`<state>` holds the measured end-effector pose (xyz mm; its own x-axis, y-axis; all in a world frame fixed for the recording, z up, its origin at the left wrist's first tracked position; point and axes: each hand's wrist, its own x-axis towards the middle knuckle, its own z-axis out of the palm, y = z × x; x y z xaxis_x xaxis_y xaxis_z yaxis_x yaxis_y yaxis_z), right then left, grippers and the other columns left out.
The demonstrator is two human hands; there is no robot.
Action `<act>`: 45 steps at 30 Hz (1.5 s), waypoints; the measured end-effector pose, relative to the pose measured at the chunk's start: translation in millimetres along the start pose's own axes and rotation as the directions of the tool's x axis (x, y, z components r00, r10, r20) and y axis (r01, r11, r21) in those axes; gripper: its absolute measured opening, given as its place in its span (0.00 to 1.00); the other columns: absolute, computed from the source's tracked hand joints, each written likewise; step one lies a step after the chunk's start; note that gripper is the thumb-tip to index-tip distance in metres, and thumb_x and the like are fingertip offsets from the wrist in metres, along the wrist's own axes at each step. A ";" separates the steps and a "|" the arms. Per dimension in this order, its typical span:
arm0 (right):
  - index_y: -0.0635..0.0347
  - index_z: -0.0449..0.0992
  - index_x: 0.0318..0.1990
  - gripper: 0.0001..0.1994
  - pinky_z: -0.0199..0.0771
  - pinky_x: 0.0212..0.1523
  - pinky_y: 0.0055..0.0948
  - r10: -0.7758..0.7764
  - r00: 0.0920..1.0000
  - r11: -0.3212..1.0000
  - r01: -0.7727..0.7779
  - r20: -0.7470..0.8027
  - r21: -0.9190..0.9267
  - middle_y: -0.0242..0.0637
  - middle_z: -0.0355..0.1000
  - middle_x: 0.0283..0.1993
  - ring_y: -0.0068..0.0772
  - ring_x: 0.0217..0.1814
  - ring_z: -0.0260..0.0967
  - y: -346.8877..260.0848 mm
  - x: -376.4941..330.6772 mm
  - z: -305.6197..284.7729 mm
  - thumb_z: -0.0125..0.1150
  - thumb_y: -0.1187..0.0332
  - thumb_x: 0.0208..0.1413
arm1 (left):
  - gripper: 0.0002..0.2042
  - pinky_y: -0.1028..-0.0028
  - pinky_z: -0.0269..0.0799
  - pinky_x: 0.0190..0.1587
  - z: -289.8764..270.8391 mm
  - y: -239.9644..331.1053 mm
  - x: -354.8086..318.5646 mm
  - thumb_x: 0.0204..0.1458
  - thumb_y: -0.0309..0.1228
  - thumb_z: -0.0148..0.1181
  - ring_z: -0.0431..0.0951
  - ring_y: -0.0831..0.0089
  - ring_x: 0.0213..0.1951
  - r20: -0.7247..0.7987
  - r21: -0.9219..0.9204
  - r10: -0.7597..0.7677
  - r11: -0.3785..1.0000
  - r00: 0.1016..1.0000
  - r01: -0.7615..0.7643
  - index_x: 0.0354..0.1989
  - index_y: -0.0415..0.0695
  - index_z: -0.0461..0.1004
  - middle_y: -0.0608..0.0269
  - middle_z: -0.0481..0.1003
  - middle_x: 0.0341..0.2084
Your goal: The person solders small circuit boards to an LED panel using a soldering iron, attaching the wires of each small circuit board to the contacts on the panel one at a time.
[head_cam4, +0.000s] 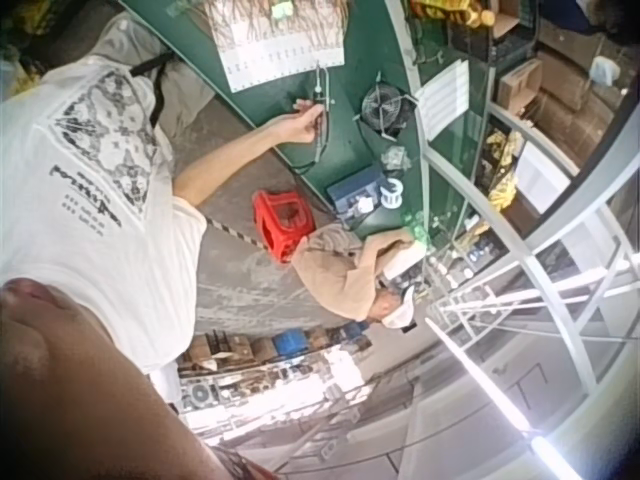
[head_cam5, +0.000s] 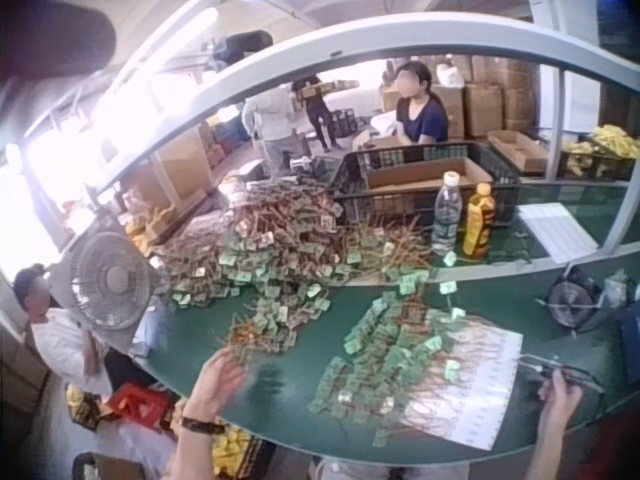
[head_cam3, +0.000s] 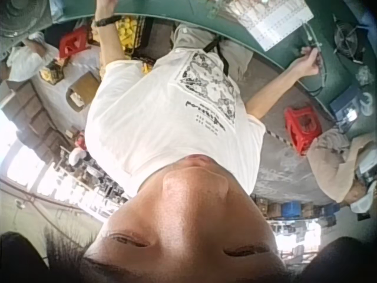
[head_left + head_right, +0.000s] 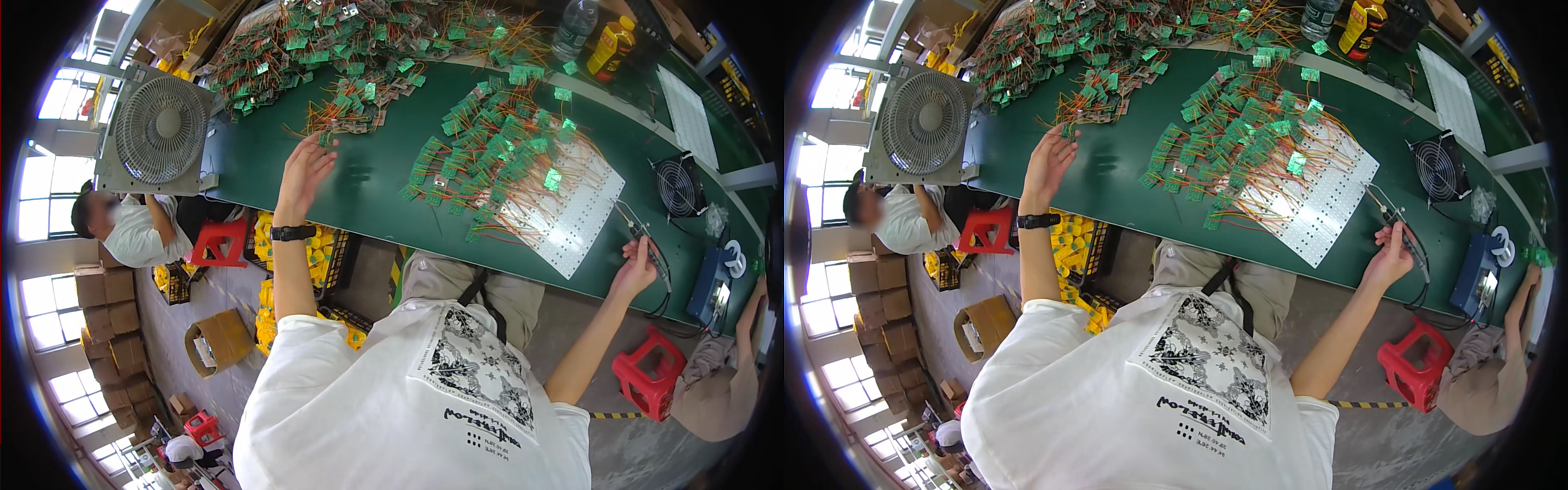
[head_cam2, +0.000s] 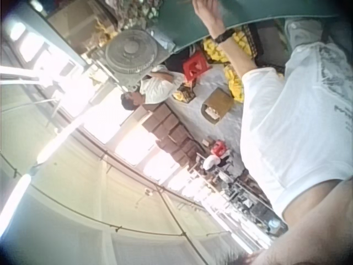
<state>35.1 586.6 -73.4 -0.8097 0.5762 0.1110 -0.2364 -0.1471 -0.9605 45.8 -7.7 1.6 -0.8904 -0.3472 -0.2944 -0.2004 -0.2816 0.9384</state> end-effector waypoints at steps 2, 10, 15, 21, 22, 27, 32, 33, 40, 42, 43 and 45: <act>0.70 0.72 0.40 0.09 0.63 0.24 0.18 -0.007 1.000 1.000 0.007 0.007 0.007 0.38 0.72 0.26 0.23 0.23 0.67 -0.2 1.1 1.8 0.58 0.72 0.54 | 0.15 0.75 0.71 0.41 0.7 2.6 6.0 0.58 0.33 0.47 0.74 0.71 0.38 0.046 -0.067 -0.004 0.998 0.999 0.008 0.52 0.43 0.65 0.57 0.74 0.40; 0.69 0.72 0.40 0.09 0.63 0.24 0.18 -0.021 1.000 1.000 0.021 -0.002 0.021 0.38 0.72 0.26 0.23 0.23 0.67 -3.2 -1.8 4.3 0.59 0.73 0.54 | 0.15 0.75 0.71 0.31 17.0 38.9 25.4 0.52 0.37 0.54 0.76 0.72 0.29 -0.019 0.524 0.093 0.849 0.995 -0.069 0.47 0.46 0.71 0.63 0.75 0.33; 0.70 0.72 0.40 0.09 0.64 0.24 0.18 -0.003 1.000 1.000 0.003 0.007 0.014 0.39 0.72 0.26 0.24 0.23 0.67 -0.6 0.1 1.5 0.59 0.73 0.54 | 0.12 0.66 0.72 0.33 14.0 59.5 36.7 0.44 0.39 0.60 0.76 0.62 0.31 0.170 0.985 0.349 -0.055 0.922 -0.161 0.36 0.49 0.75 0.61 0.76 0.27; 0.70 0.72 0.39 0.09 0.64 0.24 0.18 -0.008 1.000 1.000 0.008 -0.007 -0.002 0.39 0.72 0.26 0.24 0.23 0.67 0.6 1.1 0.6 0.59 0.73 0.53 | 0.12 0.64 0.72 0.33 32.1 102.8 37.1 0.42 0.40 0.60 0.77 0.61 0.31 0.346 0.932 0.473 -0.268 0.810 -0.243 0.33 0.48 0.75 0.61 0.75 0.27; 0.70 0.72 0.39 0.09 0.64 0.24 0.18 -0.007 1.000 1.000 0.007 -0.009 -0.004 0.39 0.72 0.26 0.24 0.23 0.67 0.4 0.8 0.4 0.59 0.73 0.53 | 0.12 0.65 0.71 0.33 35.6 111.7 39.3 0.43 0.39 0.59 0.77 0.61 0.30 0.364 0.931 0.497 -0.180 0.788 -0.316 0.35 0.48 0.76 0.61 0.76 0.27; 0.70 0.72 0.39 0.09 0.64 0.24 0.19 -0.011 1.000 1.000 0.011 -0.015 0.005 0.39 0.72 0.26 0.24 0.23 0.67 -0.7 0.9 1.5 0.59 0.73 0.53 | 0.14 0.71 0.71 0.31 45.6 137.6 51.2 0.42 0.36 0.61 0.78 0.69 0.26 0.508 0.860 0.461 -0.321 0.727 -0.397 0.38 0.47 0.76 0.62 0.77 0.27; 0.70 0.72 0.39 0.09 0.64 0.24 0.19 -0.013 1.000 1.000 0.013 -0.025 -0.011 0.39 0.72 0.26 0.24 0.23 0.67 -0.6 0.6 3.1 0.59 0.73 0.53 | 0.13 0.72 0.72 0.33 58.3 147.6 56.3 0.42 0.38 0.61 0.79 0.66 0.29 0.448 0.876 0.576 -0.129 0.683 -0.465 0.34 0.45 0.78 0.61 0.78 0.27; 0.71 0.72 0.39 0.09 0.64 0.24 0.19 -0.004 1.000 1.000 0.003 -0.023 -0.019 0.39 0.72 0.26 0.24 0.23 0.67 -0.5 0.6 2.4 0.59 0.73 0.53 | 0.13 0.72 0.72 0.33 61.6 150.0 54.5 0.43 0.38 0.61 0.79 0.67 0.29 0.386 0.881 0.582 -0.004 0.715 -0.473 0.34 0.44 0.78 0.61 0.79 0.27; 0.70 0.72 0.40 0.10 0.64 0.24 0.19 0.007 1.000 1.000 -0.008 -0.029 -0.030 0.40 0.72 0.27 0.24 0.23 0.68 -1.8 -0.8 0.5 0.59 0.73 0.53 | 0.14 0.76 0.71 0.32 59.2 105.6 40.5 0.43 0.32 0.63 0.78 0.77 0.27 0.295 0.821 0.653 0.199 0.698 -0.534 0.39 0.42 0.75 0.61 0.78 0.31; 0.70 0.72 0.40 0.10 0.64 0.24 0.19 -0.018 1.000 1.000 0.017 -0.020 -0.023 0.40 0.72 0.27 0.24 0.23 0.68 -0.5 0.6 3.0 0.59 0.73 0.53 | 0.14 0.78 0.70 0.32 55.3 97.4 43.7 0.42 0.29 0.64 0.78 0.77 0.28 0.188 0.728 0.652 0.409 0.735 -0.549 0.40 0.40 0.75 0.61 0.77 0.33; 0.70 0.72 0.40 0.10 0.64 0.24 0.19 -0.019 1.000 1.000 0.018 -0.024 -0.026 0.40 0.72 0.27 0.24 0.23 0.68 0.2 1.0 2.6 0.59 0.73 0.53 | 0.14 0.78 0.70 0.32 53.1 91.8 45.0 0.42 0.29 0.64 0.78 0.77 0.28 0.191 0.726 0.650 0.410 0.735 -0.551 0.40 0.40 0.75 0.61 0.77 0.33; 0.70 0.72 0.40 0.10 0.64 0.24 0.19 -0.023 1.000 0.999 0.022 -0.020 -0.032 0.40 0.72 0.27 0.24 0.23 0.68 1.2 1.5 1.8 0.59 0.74 0.53 | 0.14 0.79 0.71 0.31 51.6 84.1 39.8 0.42 0.28 0.64 0.77 0.77 0.27 0.337 0.808 0.598 0.212 0.727 -0.550 0.39 0.40 0.76 0.61 0.77 0.34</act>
<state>32.6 585.9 -73.9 -0.7930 0.5956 0.1280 -0.2374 -0.1086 -0.9653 -27.5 1.0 78.1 -0.9048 -0.1189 0.4088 0.1168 0.8541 0.5068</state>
